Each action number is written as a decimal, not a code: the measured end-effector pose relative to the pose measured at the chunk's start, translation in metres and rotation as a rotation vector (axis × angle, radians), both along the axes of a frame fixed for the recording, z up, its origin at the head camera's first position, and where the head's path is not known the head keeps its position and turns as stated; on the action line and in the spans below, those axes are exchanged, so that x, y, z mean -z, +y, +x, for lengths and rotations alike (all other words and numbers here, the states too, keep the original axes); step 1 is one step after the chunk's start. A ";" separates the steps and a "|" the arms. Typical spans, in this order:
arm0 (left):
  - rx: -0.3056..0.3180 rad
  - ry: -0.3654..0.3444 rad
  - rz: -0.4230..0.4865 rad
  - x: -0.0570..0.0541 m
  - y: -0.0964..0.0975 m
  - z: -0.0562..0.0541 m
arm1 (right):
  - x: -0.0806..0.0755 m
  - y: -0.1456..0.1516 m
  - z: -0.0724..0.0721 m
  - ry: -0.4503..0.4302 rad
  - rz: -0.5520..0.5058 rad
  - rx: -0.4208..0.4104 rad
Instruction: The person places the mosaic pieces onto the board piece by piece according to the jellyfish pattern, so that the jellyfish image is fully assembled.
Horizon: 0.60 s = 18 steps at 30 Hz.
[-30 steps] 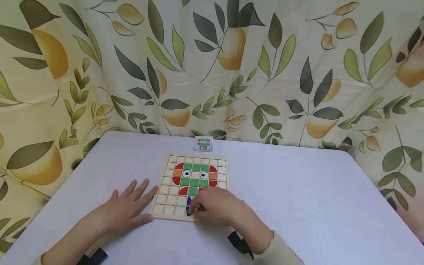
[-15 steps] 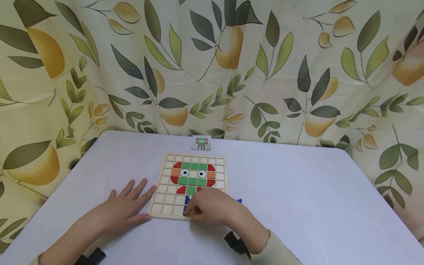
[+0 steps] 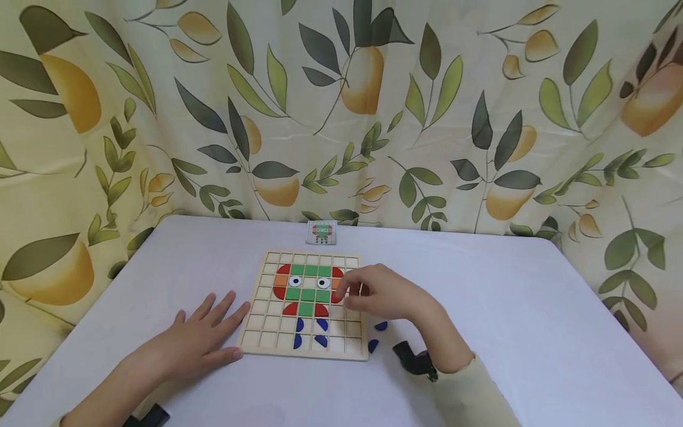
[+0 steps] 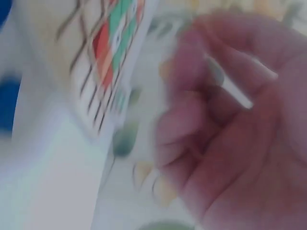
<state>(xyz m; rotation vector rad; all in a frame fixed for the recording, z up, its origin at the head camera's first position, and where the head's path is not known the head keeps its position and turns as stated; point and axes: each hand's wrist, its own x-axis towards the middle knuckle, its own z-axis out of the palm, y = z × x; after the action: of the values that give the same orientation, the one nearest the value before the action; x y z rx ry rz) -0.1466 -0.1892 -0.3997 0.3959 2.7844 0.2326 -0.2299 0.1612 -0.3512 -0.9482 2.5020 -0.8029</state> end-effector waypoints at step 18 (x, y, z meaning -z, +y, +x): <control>-0.015 0.004 0.003 0.004 0.000 0.001 | 0.019 0.028 -0.008 -0.218 0.243 0.180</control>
<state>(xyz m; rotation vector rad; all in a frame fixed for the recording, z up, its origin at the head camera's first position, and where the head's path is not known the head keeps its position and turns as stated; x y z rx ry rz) -0.1457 -0.1892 -0.4033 0.3771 2.7919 0.2397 -0.2379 0.1887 -0.3704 -0.5305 2.4452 -0.5982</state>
